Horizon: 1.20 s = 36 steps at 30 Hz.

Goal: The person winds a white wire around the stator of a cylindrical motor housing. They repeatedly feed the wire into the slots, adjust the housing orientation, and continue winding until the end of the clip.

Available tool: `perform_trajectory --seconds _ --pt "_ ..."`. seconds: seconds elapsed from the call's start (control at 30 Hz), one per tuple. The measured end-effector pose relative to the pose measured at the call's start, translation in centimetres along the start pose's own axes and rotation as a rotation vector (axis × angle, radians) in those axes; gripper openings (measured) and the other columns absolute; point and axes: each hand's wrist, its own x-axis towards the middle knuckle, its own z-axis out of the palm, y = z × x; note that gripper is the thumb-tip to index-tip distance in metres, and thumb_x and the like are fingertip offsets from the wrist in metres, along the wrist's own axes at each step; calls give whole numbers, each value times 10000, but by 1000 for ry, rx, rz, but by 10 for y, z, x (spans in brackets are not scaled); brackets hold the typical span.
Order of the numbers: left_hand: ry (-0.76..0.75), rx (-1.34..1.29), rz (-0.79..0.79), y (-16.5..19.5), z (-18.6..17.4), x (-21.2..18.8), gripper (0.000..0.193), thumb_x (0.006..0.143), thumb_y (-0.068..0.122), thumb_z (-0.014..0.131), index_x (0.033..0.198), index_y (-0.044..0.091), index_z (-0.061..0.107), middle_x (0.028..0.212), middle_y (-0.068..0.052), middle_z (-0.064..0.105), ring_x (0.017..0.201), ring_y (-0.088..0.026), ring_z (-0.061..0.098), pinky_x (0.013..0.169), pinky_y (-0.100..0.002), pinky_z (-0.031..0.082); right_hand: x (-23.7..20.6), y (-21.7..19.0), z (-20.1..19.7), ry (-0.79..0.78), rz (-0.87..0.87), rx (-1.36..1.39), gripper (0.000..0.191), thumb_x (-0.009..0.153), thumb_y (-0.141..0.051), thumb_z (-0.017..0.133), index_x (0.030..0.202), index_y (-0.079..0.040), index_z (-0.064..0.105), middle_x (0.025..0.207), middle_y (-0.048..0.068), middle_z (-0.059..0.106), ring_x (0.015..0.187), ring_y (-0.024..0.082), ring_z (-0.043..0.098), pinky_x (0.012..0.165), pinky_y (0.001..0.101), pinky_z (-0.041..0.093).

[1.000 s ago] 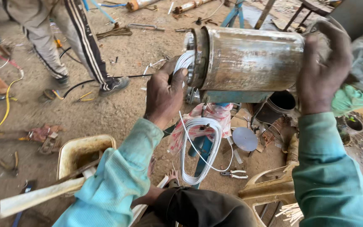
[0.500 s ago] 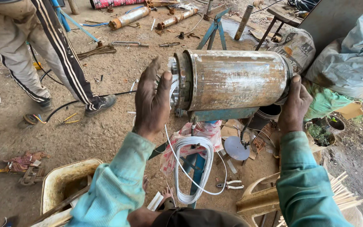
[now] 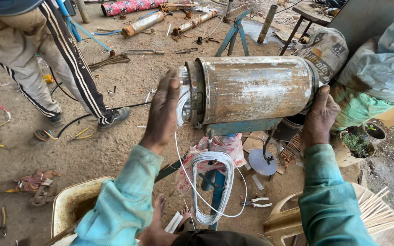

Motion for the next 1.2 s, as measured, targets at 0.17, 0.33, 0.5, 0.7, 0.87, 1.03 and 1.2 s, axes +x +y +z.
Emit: perform_trajectory --seconds 0.17,0.33,0.5,0.7,0.87,1.03,1.2 --pt "193 -157 -147 -15 -17 -12 897 956 678 317 1577 32 358 1552 -204 484 1423 -327 472 1125 -438 371 2 4 0 19 26 1 578 1087 -581 624 1039 -10 700 1014 34 723 904 94 626 855 280 531" --pt "248 -75 224 -11 -8 -9 757 1110 609 386 1507 -30 465 1493 -240 560 1423 -298 545 1208 -391 424 3 8 -3 53 83 -42 587 1073 -588 600 990 -11 670 960 18 713 842 86 618 779 280 534" --pt "148 -140 474 28 -3 -7 643 1176 550 385 905 29 644 818 -98 644 691 -129 566 648 -270 455 4 6 -5 48 61 -103 593 1084 -577 570 1077 2 699 997 12 717 872 69 614 788 262 525" --pt "-394 -318 340 85 -12 -11 706 1126 601 349 625 110 423 532 -20 452 448 -108 388 470 -263 302 2 5 -3 58 81 -88 576 1088 -558 567 1107 0 705 1013 14 725 878 71 617 794 259 528" --pt "-311 -291 243 73 -3 5 723 1120 629 341 605 134 455 527 0 413 471 -108 392 494 -298 356 1 2 -3 19 86 -56 551 1069 -549 569 1072 -10 682 996 27 740 849 102 660 773 274 551" --pt "-94 -392 357 29 -35 -3 705 1131 597 380 607 133 465 511 4 429 426 -83 417 443 -267 365 2 -1 -1 7 51 -177 588 1123 -559 517 1053 -3 697 978 11 709 850 69 588 767 261 501" --pt "191 54 247 1 -51 -35 488 1065 541 492 903 98 619 877 -107 657 748 -166 602 661 -335 523 3 1 1 -19 31 -77 583 1114 -552 539 1090 9 695 1036 27 723 906 83 625 837 267 532"
